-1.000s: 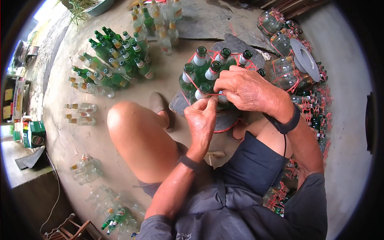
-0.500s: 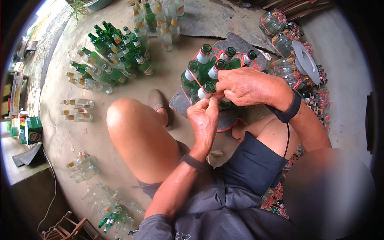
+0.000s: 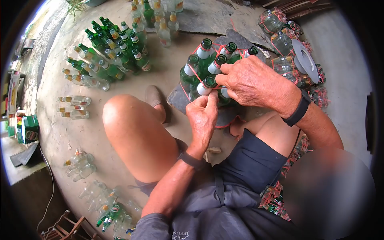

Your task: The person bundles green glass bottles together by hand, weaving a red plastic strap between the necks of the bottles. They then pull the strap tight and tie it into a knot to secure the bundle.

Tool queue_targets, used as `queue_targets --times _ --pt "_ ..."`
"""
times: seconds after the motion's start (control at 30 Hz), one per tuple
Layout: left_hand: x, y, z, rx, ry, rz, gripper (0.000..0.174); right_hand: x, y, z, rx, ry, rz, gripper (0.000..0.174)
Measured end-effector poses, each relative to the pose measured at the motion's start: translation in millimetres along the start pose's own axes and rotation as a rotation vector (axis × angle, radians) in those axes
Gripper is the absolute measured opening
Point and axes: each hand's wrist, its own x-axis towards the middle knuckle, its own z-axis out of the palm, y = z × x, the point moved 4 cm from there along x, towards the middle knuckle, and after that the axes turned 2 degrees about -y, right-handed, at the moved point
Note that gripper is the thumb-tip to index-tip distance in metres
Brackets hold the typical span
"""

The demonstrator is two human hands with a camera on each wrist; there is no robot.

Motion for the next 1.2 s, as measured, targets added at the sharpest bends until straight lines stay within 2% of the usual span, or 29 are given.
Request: queue_targets --times 0.23,0.47,0.6,0.67,0.7,0.77,0.8,0.87,0.9,0.97,1.07,1.2 --pt "-3.0 8.5 3.4 -0.012 -0.01 0.064 0.04 7.4 2.4 -13.1 -0.056 -0.04 -0.039 0.014" --pt "-2.5 11.1 4.8 -0.007 -0.022 0.027 0.042 9.9 11.0 -28.0 -0.122 -0.094 -0.122 0.012" --pt "-5.9 12.2 7.1 0.048 -0.034 0.032 0.042 13.1 21.8 -29.2 -0.135 -0.117 -0.099 0.013" --pt "-6.5 16.5 9.6 0.045 -0.032 0.029 0.043 12.2 26.5 -36.0 0.06 -0.01 -0.14 0.014" --pt "-6.7 17.4 10.6 0.045 -0.041 0.018 0.043 11.8 32.2 -36.3 0.059 -0.012 -0.142 0.014" --pt "-5.9 16.4 11.4 0.042 -0.049 0.007 0.043 12.1 47.0 -35.1 0.349 -0.067 -0.109 0.013" --pt "-5.1 14.5 11.4 0.045 -0.058 0.009 0.043 11.5 49.6 -33.1 0.348 -0.068 -0.11 0.013" --pt "-3.8 11.8 11.8 0.049 -0.068 0.012 0.043 11.0 55.3 -22.7 0.764 -0.185 -0.001 0.017" --pt "-3.5 11.3 12.3 0.043 -0.064 0.019 0.043 11.8 54.2 -26.4 0.764 -0.184 -0.001 0.017" --pt "-2.9 10.2 12.6 0.038 -0.06 0.026 0.043 12.3 51.9 -30.1 0.87 -0.321 0.107 0.022" --pt "-2.7 9.8 13.1 0.048 -0.061 0.032 0.042 13.0 55.0 -23.0 0.931 -0.205 0.039 0.026" --pt "-3.3 11.1 15.1 0.043 -0.087 0.05 0.037 12.8 58.4 -23.1 0.924 -0.207 0.108 0.025"
